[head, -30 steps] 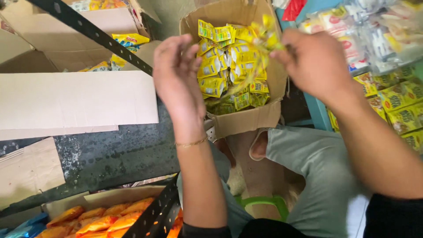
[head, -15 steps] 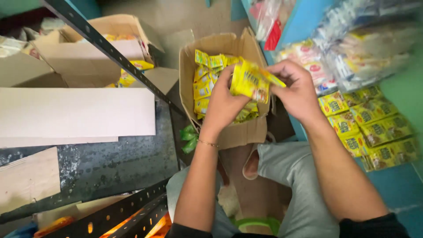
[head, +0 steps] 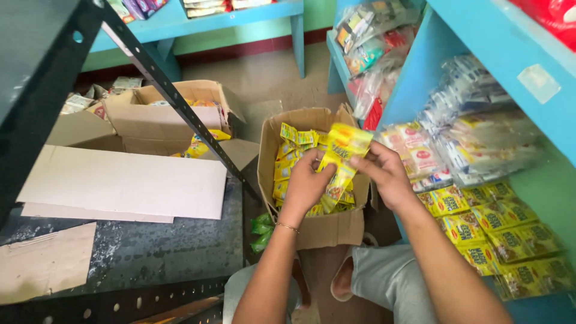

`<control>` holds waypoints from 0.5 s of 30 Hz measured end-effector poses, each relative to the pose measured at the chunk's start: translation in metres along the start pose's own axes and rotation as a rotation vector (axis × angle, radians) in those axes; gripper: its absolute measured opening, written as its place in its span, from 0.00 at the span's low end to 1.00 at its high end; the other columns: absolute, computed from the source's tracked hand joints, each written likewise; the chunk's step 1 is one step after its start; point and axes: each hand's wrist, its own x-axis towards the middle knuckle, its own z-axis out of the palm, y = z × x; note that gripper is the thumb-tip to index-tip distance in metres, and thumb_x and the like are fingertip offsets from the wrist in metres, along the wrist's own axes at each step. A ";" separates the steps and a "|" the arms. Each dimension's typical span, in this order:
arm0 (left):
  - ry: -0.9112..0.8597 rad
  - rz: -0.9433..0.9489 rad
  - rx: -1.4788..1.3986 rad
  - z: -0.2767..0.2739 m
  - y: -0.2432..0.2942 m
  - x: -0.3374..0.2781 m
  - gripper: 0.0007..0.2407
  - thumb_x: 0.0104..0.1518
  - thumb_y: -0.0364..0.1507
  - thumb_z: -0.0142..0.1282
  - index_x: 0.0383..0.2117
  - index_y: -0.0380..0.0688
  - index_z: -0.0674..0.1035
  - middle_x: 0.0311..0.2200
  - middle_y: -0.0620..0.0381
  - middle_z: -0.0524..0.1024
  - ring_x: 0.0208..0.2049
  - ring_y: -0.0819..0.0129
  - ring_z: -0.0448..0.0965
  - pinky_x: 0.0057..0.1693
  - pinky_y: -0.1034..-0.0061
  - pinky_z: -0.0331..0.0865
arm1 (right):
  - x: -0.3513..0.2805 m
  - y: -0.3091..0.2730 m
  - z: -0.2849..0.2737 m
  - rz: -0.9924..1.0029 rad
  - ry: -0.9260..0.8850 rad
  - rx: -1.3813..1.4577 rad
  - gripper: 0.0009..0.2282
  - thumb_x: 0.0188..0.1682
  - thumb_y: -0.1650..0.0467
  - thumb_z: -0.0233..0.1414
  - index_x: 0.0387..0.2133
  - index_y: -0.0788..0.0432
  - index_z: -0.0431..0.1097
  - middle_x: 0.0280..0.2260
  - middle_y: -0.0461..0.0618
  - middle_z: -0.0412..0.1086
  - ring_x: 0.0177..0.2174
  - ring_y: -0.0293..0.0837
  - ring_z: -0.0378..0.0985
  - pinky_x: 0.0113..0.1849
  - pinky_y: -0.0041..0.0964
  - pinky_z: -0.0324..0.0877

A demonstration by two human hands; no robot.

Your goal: Organizing and restocking seasoning packets on a grocery store shelf.

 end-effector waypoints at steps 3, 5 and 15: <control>-0.095 -0.015 0.156 -0.003 -0.003 -0.002 0.07 0.57 0.25 0.61 0.38 0.36 0.79 0.33 0.52 0.84 0.33 0.74 0.81 0.41 0.77 0.74 | 0.006 0.017 -0.005 0.028 0.166 0.213 0.13 0.54 0.75 0.56 0.52 0.65 0.69 0.48 0.58 0.74 0.47 0.45 0.77 0.49 0.42 0.72; -0.172 0.024 0.084 0.000 -0.011 -0.005 0.08 0.56 0.25 0.60 0.40 0.36 0.78 0.35 0.55 0.83 0.35 0.75 0.80 0.43 0.77 0.74 | 0.004 0.008 -0.002 0.021 0.168 0.306 0.14 0.53 0.76 0.56 0.52 0.64 0.67 0.49 0.59 0.73 0.48 0.46 0.76 0.50 0.44 0.72; -0.218 0.039 -0.168 0.013 -0.002 -0.016 0.09 0.64 0.30 0.58 0.42 0.34 0.82 0.32 0.62 0.81 0.35 0.81 0.74 0.42 0.80 0.70 | 0.002 -0.014 0.001 -0.006 0.128 0.597 0.20 0.48 0.80 0.55 0.56 0.59 0.66 0.48 0.54 0.73 0.48 0.45 0.76 0.50 0.44 0.73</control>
